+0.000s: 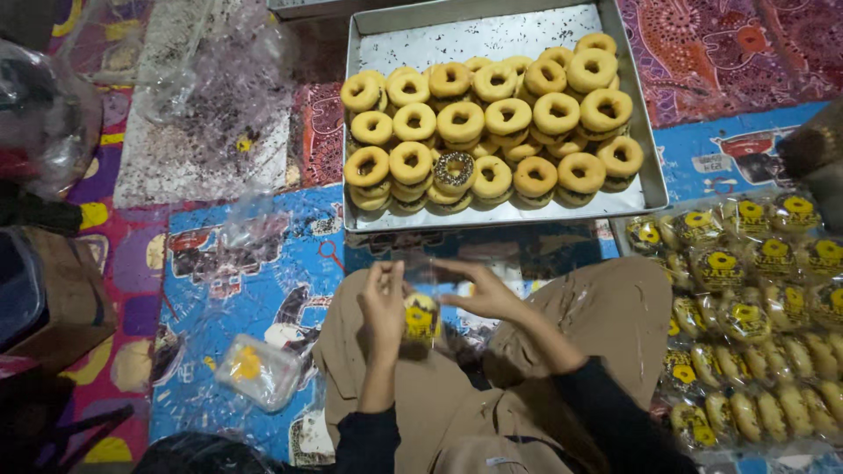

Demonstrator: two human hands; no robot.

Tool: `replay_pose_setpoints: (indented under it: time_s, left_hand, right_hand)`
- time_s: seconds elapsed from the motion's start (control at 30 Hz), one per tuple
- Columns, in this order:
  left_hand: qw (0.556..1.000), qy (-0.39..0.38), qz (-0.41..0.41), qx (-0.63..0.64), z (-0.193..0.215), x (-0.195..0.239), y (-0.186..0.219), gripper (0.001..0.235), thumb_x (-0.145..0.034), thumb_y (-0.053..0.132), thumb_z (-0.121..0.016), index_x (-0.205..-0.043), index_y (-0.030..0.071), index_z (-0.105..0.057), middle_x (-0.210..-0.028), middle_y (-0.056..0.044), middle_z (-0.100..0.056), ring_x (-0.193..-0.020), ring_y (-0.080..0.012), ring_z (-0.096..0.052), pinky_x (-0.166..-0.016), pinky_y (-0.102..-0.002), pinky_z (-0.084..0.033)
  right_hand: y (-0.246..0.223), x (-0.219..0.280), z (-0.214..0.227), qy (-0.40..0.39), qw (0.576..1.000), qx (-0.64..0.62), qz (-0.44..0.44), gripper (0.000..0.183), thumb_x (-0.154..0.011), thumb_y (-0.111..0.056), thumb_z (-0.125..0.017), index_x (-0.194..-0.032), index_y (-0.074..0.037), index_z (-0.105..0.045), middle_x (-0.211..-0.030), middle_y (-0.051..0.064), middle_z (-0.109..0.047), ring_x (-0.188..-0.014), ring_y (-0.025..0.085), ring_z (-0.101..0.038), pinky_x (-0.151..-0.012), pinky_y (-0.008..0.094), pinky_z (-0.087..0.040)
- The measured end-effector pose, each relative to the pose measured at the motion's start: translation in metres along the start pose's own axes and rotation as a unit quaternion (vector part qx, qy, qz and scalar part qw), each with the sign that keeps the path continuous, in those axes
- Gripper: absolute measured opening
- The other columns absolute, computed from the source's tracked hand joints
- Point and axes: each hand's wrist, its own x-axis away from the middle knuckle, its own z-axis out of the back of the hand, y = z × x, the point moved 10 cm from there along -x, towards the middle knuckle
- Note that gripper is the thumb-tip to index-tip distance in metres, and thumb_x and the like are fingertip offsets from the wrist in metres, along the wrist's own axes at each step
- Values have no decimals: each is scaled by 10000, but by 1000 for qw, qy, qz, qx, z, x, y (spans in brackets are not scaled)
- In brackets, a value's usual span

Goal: The person sits on the floor and repeatedly picks donuts from a metal tray, places them into small clear plastic bags, and sets the filled bags aside. The person handles both plain and chocolate-sprinkled donuts.

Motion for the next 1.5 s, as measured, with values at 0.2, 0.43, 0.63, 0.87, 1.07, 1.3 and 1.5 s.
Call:
replay_pose_setpoints:
  time_s: [0.2, 0.43, 0.63, 0.87, 1.07, 1.3, 1.5]
  left_hand:
    - [960, 74, -81, -259, 51, 23, -43, 371, -912, 330, -759, -824, -19, -672, -773, -160, -705, -689, -273, -679, -625, -397, -512]
    - [946, 63, 24, -316, 48, 12, -97, 316, -891, 323, -762, -812, 33, -663, -732, -160, -675, -737, -391, -656, -650, -482, -502]
    - [890, -6, -7, -456, -79, -57, -171, 164, -905, 154, -618, -943, 43, -734, -983, -214, -700, -921, -420, -704, -827, -511, -567]
    - [807, -196, -10, -557, -137, -26, -205, 566, -975, 535, -546, -1123, 26, -743, -1254, -254, -620, -1315, -440, -424, -1109, -723, -133]
    - [966, -195, -131, -110, -161, 0, -83, 522, -972, 425, -650, -1202, -43, -670, -1262, -250, -628, -1223, -409, -536, -1082, -533, -377]
    - [915, -178, -345, -114, -186, 124, 20, 423, -958, 287, -637, -1289, 28, -687, -1459, -326, -520, -1401, -445, -427, -1197, -513, -264]
    - [793, 6, 203, 575, -117, 9, -116, 368, -1041, 427, -711, -1141, 78, -647, -1001, -72, -674, -883, -225, -641, -769, -416, -550]
  right_hand:
    - [118, 53, -100, 237, 859, -318, -323, 266, -945, -229, -713, -793, -12, -706, -720, 61, -618, -638, 136, -563, -577, 277, -459]
    - [177, 98, 17, -14, 774, 512, -373, 340, -809, -372, -756, -945, -60, -746, -907, 193, -744, -831, 360, -720, -666, 469, -583]
    - [163, 14, 31, 63, 840, 530, -97, 532, -507, -271, -727, -975, -19, -746, -949, 236, -716, -879, 409, -661, -688, 511, -540]
    - [177, 14, 10, -81, 802, 556, -202, 131, -855, -225, -656, -920, -143, -735, -1014, 137, -713, -977, 303, -679, -860, 456, -531]
    - [60, 64, 21, -16, 838, 540, -72, 304, -840, -141, -591, -1116, -139, -717, -1142, 66, -723, -1121, 237, -645, -1015, 524, -391]
    - [-30, 85, 60, 109, 811, 574, -46, 382, -844, -226, -629, -1211, -187, -726, -1222, 111, -690, -1176, 343, -589, -1188, 611, -200]
    - [-20, 12, 0, -53, 973, 188, -119, 368, -919, -256, -713, -1282, -195, -722, -1453, 93, -690, -1419, 272, -549, -1261, 464, -284]
